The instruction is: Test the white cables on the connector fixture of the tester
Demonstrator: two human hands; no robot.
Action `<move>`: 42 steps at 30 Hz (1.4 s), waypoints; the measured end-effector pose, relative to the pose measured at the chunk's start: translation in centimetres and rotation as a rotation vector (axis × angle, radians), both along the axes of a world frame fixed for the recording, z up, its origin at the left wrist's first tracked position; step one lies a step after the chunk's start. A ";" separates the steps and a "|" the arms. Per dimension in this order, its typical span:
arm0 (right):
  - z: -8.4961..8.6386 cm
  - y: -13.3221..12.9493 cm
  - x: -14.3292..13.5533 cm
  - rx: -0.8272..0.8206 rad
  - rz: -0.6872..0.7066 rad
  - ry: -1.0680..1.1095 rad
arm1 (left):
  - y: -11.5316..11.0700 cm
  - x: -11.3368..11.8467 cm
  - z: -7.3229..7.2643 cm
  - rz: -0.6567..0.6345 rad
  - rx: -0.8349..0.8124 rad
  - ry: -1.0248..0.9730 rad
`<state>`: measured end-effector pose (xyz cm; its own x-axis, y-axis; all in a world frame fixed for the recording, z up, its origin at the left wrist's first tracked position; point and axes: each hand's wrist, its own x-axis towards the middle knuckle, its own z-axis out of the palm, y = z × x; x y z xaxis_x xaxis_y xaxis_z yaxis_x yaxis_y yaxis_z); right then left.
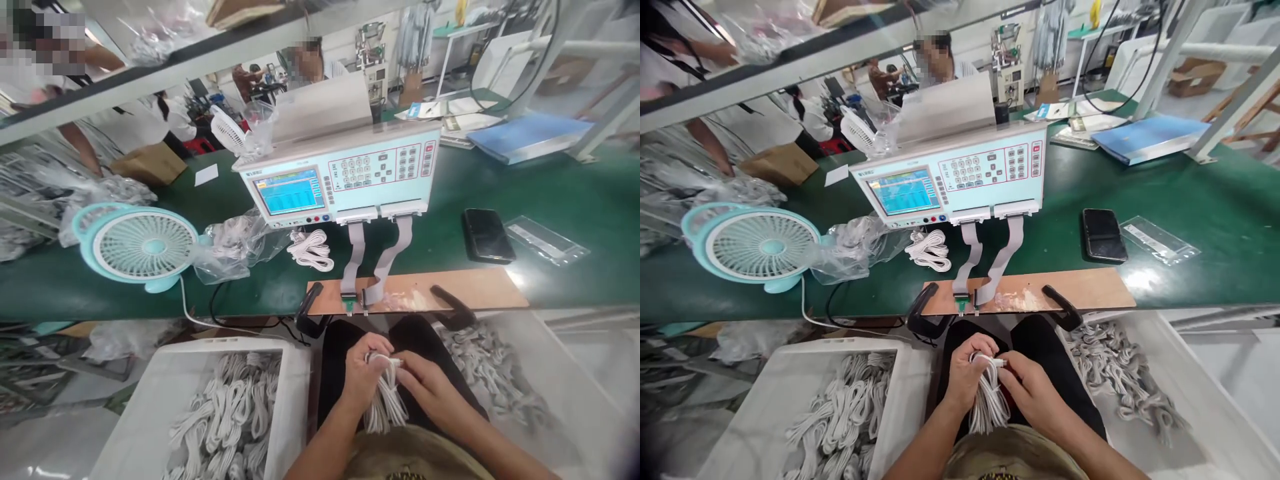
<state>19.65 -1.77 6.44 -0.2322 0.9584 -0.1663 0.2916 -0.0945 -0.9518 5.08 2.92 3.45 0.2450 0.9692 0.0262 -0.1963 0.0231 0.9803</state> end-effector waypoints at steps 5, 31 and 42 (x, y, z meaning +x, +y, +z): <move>-0.9 -0.6 -1.2 -0.011 -0.002 0.289 | -1.6 -1.6 1.2 -0.067 0.283 0.104; -2.1 -9.4 0.7 -0.116 0.052 0.500 | -12.0 -1.3 2.8 -0.072 0.270 0.253; -0.7 -7.2 0.4 0.129 0.090 0.210 | -10.1 -1.4 3.6 -0.180 -0.384 0.124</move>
<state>20.03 -8.98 5.78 -0.3344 0.9423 0.0173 0.0877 0.0493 -0.9949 3.73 -7.18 7.04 0.3890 0.8446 -0.3679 -0.0376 0.4136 0.9097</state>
